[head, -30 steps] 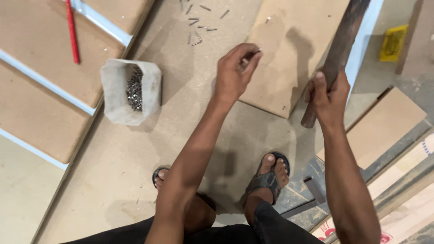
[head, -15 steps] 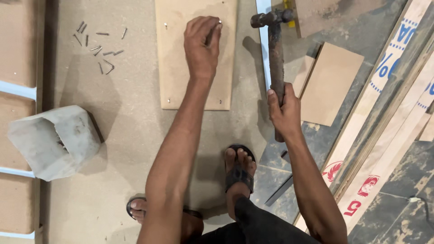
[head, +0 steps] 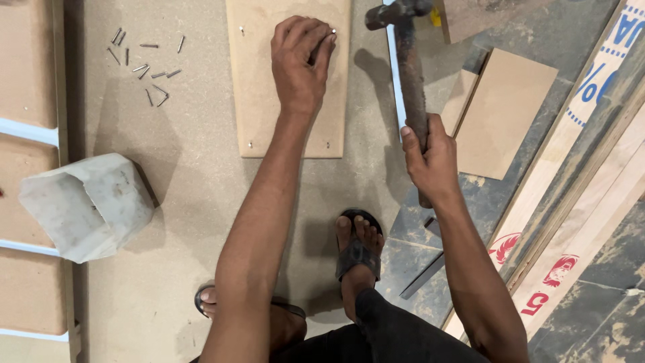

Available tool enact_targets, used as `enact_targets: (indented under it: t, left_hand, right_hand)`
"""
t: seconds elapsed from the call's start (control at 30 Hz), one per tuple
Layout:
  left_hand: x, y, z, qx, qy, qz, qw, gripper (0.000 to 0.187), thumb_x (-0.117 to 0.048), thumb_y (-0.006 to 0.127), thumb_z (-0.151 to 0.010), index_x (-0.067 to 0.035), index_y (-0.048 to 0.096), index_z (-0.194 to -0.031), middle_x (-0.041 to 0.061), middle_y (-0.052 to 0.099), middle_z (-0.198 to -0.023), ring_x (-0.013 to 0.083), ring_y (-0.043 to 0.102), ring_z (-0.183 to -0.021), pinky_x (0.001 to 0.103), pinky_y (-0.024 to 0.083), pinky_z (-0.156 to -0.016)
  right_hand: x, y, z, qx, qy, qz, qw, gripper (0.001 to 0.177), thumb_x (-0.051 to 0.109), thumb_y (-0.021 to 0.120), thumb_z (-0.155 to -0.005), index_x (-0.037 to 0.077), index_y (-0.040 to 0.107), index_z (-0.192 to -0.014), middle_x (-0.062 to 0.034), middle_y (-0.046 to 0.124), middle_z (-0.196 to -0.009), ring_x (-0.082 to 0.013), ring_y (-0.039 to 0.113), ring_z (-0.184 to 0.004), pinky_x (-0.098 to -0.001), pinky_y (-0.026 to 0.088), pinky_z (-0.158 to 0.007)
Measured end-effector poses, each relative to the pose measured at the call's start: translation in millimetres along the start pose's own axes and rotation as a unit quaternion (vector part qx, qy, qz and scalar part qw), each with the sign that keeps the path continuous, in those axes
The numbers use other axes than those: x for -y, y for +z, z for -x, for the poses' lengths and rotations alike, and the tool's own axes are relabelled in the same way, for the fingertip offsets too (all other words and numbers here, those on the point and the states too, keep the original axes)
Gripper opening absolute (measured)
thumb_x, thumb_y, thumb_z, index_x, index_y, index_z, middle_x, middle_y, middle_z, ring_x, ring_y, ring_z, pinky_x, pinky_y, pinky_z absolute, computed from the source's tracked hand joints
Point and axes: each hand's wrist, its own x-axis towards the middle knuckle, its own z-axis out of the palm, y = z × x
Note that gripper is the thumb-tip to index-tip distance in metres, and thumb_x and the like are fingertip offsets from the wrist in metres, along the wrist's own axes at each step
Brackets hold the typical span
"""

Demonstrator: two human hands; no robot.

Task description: The person hammers several nails into a rectangular wooden board using a hammer. After nailing, the person applies white glue from a yellow container onto the board using their finger, spreading it in vertical lines.

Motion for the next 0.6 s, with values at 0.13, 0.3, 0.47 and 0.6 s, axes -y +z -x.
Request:
enact_targets:
  t: [0.13,0.3,0.47,0.6]
  left_hand:
    - [-2,0,0,0.001,0.041,-0.024,0.999,0.012,-0.006,0.081,-0.091,-0.005,0.078,-0.103,0.005,0.072,-0.112,0.0282,0.058,-0.121,0.043,0.047,-0.106]
    - [-7,-3,-3,0.013,0.044,-0.042,0.998,0.013,-0.006,0.081,-0.09,-0.005,0.075,-0.102,0.005,0.07,-0.113,0.0295,0.056,-0.123,0.045,0.043,-0.109]
    - [-7,-5,0,0.017,0.031,-0.032,0.999,0.013,-0.005,0.08,-0.09,-0.005,0.075,-0.103,0.005,0.07,-0.113,0.0295,0.056,-0.124,0.044,0.043,-0.109]
    - [-8,-6,0,0.013,0.041,-0.038,0.998,0.016,-0.003,0.078,-0.09,-0.002,0.075,-0.105,0.007,0.07,-0.116,0.0306,0.054,-0.126,0.044,0.042,-0.11]
  right_hand:
    - [6,2,0,0.014,0.028,0.046,0.998,0.024,0.021,0.061,-0.106,0.0,0.055,-0.117,-0.011,0.059,-0.063,-0.0208,0.061,-0.054,-0.0366,0.045,-0.05]
    - [32,-8,-5,0.011,-0.025,0.06,0.998,0.026,0.015,0.06,-0.104,-0.002,0.05,-0.122,-0.0171,0.065,-0.071,-0.0315,0.068,-0.06,-0.0429,0.049,-0.056]
    - [40,-10,-4,0.013,-0.069,0.128,0.989,0.03,0.015,0.063,-0.104,-0.002,0.05,-0.124,-0.0229,0.068,-0.08,-0.0403,0.07,-0.071,-0.0483,0.051,-0.061]
    - [39,-5,-11,0.044,-0.058,0.184,0.98,0.029,0.016,0.064,-0.103,-0.003,0.051,-0.122,-0.0238,0.07,-0.081,-0.0427,0.07,-0.071,-0.0504,0.052,-0.064]
